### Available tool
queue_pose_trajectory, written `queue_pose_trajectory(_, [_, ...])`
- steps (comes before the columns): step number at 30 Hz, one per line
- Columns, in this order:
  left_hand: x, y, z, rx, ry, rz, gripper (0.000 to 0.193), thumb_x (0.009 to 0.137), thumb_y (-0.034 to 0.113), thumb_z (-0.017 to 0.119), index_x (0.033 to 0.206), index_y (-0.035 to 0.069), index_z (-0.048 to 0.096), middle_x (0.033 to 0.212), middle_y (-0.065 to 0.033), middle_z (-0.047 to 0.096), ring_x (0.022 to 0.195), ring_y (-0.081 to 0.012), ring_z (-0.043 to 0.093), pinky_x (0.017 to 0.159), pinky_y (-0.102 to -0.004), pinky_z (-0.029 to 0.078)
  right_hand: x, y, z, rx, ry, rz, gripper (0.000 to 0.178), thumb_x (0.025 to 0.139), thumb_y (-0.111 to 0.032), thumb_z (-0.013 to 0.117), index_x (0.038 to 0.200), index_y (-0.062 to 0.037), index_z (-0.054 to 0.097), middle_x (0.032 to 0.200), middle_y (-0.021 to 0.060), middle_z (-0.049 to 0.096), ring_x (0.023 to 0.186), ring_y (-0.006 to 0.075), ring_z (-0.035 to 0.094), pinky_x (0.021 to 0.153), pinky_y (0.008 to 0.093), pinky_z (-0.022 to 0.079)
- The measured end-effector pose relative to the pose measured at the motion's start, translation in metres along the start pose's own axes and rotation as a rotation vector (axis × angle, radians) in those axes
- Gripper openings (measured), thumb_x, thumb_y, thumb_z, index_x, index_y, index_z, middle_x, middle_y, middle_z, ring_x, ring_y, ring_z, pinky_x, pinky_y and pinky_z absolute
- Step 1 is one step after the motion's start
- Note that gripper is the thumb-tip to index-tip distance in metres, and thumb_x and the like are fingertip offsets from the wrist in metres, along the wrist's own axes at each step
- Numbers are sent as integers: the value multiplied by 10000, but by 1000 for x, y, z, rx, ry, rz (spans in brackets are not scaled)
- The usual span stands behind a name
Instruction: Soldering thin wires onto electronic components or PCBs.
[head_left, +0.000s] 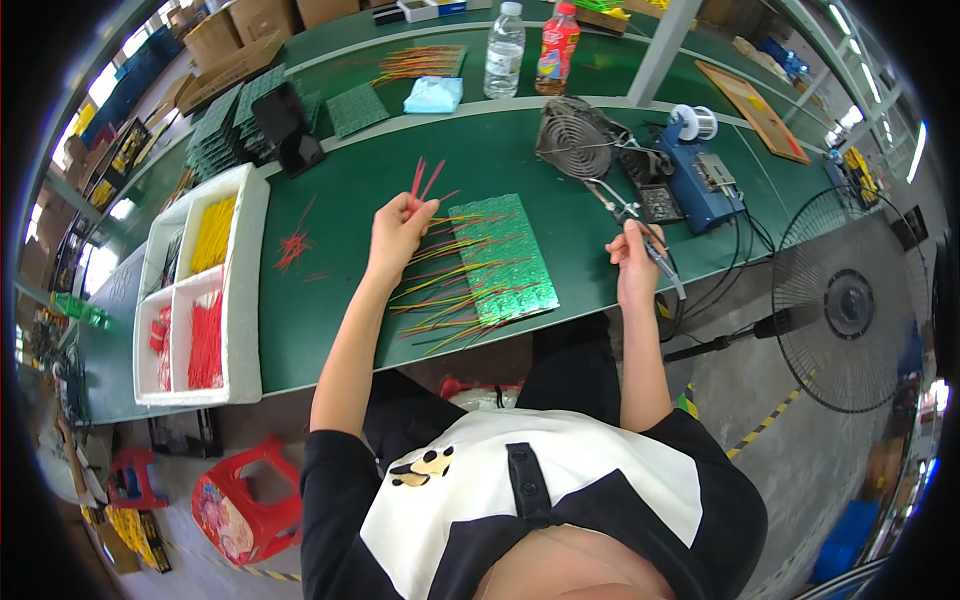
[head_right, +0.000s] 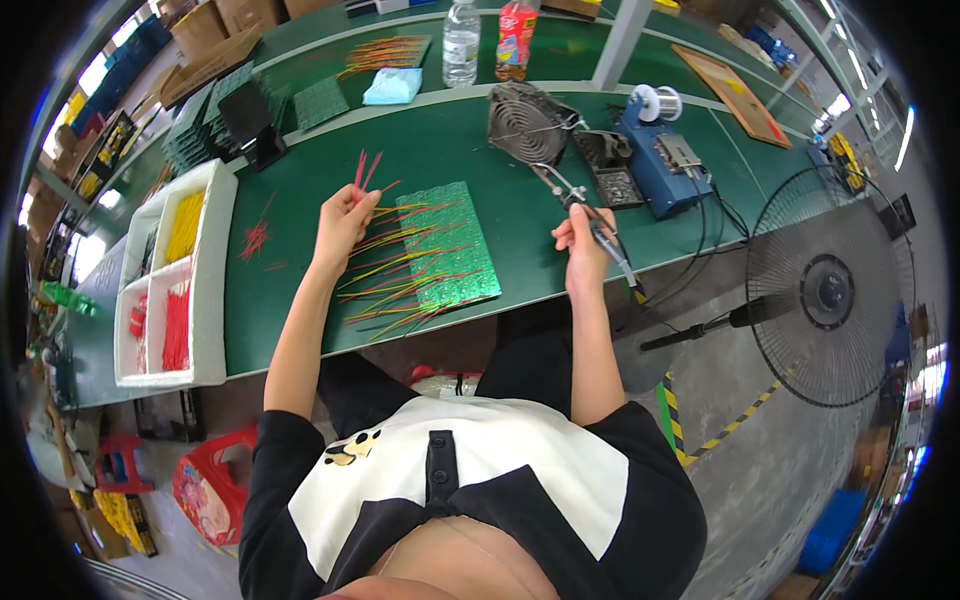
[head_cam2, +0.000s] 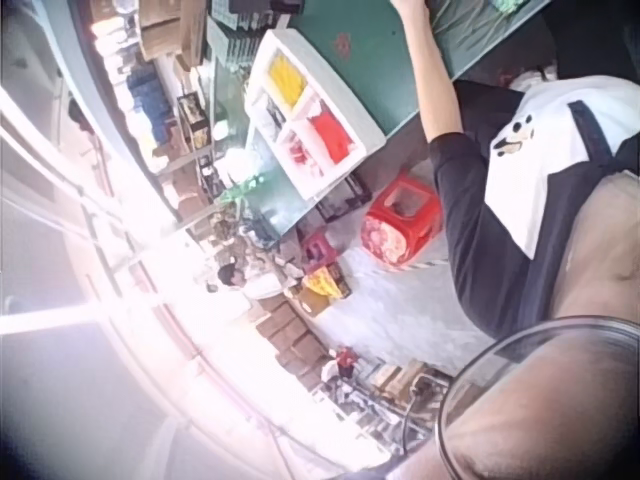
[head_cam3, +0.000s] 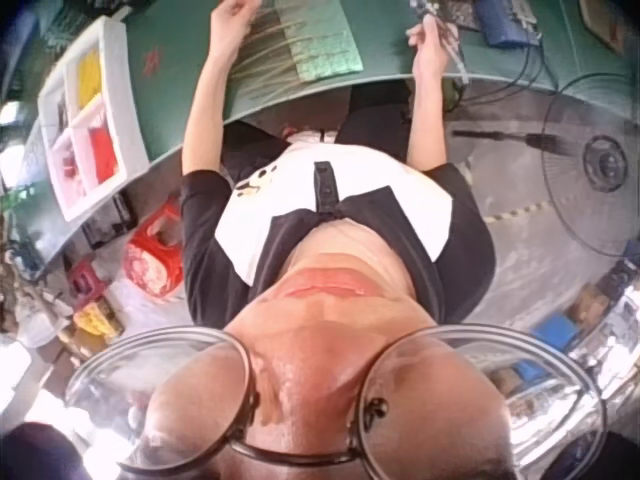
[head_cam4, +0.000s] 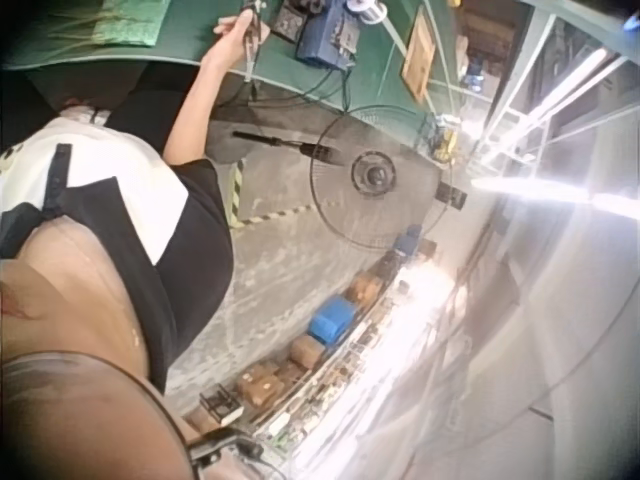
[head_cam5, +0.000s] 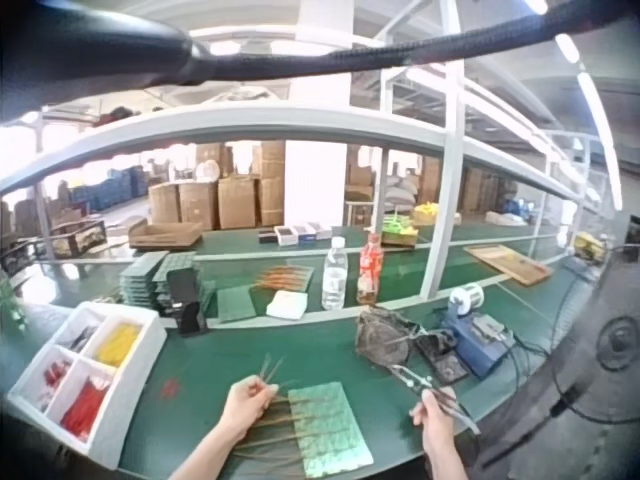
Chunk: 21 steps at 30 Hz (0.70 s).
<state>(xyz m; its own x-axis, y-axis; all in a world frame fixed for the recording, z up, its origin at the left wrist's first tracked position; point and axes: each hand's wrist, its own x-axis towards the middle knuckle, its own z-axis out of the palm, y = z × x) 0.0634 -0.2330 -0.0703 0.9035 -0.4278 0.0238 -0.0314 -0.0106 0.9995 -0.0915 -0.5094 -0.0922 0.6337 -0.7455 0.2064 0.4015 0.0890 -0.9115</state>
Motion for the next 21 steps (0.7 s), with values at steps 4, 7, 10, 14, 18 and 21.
queue_pose_trajectory(4, [-1,1,0,-91,6,-10,142,892,185,574,819,64,556,572,80,401,458,-2,283,404,-192,199,-2,2,0,-11,6,14,142,878,-114,582,867,-38,463,587,83,558,433,97,485,430,199,387])
queue_pose_trajectory(7, [-7,4,-1,-61,-22,-14,136,901,177,559,844,54,562,576,75,408,455,0,270,408,-188,197,-3,6,3,-13,-15,27,152,874,-110,587,858,-39,454,586,81,554,437,102,491,426,203,387])
queue_pose_trajectory(10, [-9,8,4,-79,-69,-48,134,902,160,555,842,42,575,577,68,425,452,-3,287,409,-193,204,-3,2,-1,-28,2,-2,161,872,-110,590,848,-43,445,591,84,553,444,103,496,415,207,387])
queue_pose_trajectory(14, [-5,-1,6,32,-66,55,152,897,139,559,791,34,587,583,64,450,462,-6,316,409,-208,209,-6,-4,4,-34,8,40,155,878,-131,582,853,-53,451,589,67,543,436,97,483,411,200,378])
queue_pose_trajectory(18, [0,-15,-5,47,20,60,152,927,183,521,833,66,544,553,98,343,433,16,254,371,-177,171,-4,3,4,-2,-23,31,154,881,-118,579,861,-46,444,620,82,556,479,108,519,420,208,392])
queue_pose_trajectory(21, [1,-10,-2,-28,41,15,151,916,162,527,805,60,536,577,98,376,464,10,284,400,-181,201,-2,5,0,-8,-17,33,152,883,-117,577,859,-45,446,630,85,564,484,115,525,425,214,402])
